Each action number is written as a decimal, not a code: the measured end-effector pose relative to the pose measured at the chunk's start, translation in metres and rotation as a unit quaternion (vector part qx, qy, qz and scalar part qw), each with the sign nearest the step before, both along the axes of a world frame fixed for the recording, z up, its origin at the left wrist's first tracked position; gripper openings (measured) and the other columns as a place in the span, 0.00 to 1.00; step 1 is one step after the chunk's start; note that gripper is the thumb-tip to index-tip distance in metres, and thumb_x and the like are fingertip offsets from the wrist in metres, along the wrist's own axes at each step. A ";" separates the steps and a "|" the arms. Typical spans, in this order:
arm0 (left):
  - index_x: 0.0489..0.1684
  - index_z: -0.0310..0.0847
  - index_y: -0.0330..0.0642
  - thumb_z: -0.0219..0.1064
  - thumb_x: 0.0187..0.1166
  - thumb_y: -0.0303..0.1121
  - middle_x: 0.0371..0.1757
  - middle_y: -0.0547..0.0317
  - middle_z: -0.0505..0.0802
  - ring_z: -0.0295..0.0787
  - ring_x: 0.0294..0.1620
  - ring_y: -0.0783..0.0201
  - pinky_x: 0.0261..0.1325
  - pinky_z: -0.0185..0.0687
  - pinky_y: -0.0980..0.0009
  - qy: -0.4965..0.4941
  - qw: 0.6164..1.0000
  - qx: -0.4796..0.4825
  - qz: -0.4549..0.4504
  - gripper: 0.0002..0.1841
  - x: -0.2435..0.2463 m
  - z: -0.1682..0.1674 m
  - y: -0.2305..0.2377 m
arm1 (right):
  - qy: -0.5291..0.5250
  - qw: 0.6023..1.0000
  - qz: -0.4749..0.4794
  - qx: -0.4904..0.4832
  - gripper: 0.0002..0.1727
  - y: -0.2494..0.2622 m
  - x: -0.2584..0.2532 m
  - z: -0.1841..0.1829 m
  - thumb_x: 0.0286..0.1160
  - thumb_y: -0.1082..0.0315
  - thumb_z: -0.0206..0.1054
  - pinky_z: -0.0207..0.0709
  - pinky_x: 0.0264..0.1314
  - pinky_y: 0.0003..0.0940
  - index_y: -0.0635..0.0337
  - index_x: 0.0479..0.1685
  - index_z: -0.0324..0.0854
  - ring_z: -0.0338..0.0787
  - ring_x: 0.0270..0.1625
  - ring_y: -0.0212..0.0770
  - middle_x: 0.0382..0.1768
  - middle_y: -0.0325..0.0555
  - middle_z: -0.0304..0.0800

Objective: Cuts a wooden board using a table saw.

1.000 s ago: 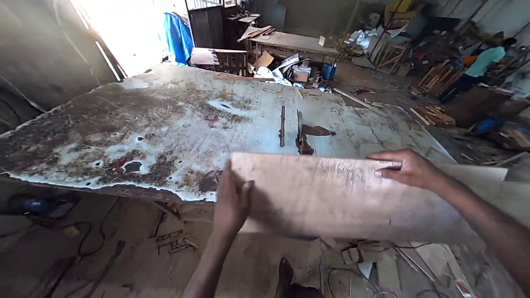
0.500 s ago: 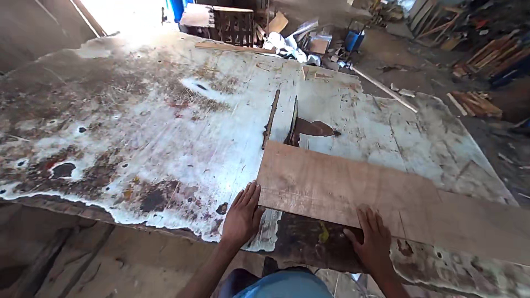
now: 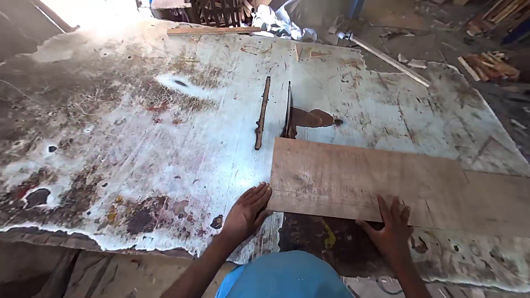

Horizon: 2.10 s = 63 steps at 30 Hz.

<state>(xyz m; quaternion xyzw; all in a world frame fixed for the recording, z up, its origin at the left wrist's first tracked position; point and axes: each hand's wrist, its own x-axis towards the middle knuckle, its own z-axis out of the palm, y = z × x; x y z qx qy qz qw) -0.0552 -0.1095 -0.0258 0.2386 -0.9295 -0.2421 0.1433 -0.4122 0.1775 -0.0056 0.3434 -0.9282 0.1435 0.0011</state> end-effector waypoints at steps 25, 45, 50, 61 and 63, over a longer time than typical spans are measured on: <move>0.84 0.75 0.51 0.55 0.89 0.52 0.86 0.67 0.77 0.62 0.90 0.70 0.93 0.58 0.65 0.009 1.000 -0.020 0.000 0.28 -0.023 -0.002 -0.005 | 0.008 0.999 0.040 -0.026 0.59 -0.009 -0.027 -0.001 0.45 0.13 0.63 0.31 0.83 0.87 0.29 0.88 0.69 0.35 0.96 0.66 0.96 0.55 0.44; 0.86 0.72 0.52 0.56 0.89 0.51 0.88 0.68 0.74 0.60 0.91 0.70 0.93 0.55 0.65 -0.001 1.000 -0.016 0.015 0.28 -0.028 0.001 -0.005 | 0.015 0.999 0.038 -0.028 0.58 -0.014 -0.029 -0.002 0.46 0.14 0.64 0.33 0.82 0.87 0.29 0.87 0.70 0.37 0.96 0.66 0.95 0.55 0.45; 0.86 0.72 0.51 0.57 0.89 0.50 0.88 0.67 0.74 0.59 0.92 0.70 0.94 0.55 0.65 0.007 1.000 -0.016 0.011 0.28 -0.029 -0.001 -0.006 | 0.013 0.999 0.035 -0.025 0.59 -0.016 -0.031 -0.002 0.45 0.13 0.62 0.33 0.83 0.87 0.28 0.87 0.69 0.36 0.97 0.65 0.96 0.54 0.44; 0.86 0.71 0.50 0.56 0.89 0.48 0.88 0.65 0.74 0.60 0.92 0.69 0.94 0.54 0.64 0.008 1.000 -0.014 0.014 0.28 -0.031 0.001 -0.008 | 0.010 0.999 0.042 -0.021 0.57 -0.018 -0.034 -0.002 0.48 0.17 0.66 0.33 0.81 0.89 0.29 0.87 0.69 0.36 0.96 0.67 0.96 0.56 0.44; 0.86 0.71 0.49 0.57 0.89 0.48 0.88 0.65 0.74 0.60 0.91 0.68 0.94 0.55 0.64 0.009 1.000 -0.016 0.013 0.28 -0.032 0.002 -0.008 | 0.008 0.999 0.040 -0.016 0.57 -0.019 -0.034 -0.002 0.48 0.15 0.65 0.34 0.81 0.88 0.28 0.88 0.68 0.37 0.96 0.66 0.96 0.54 0.43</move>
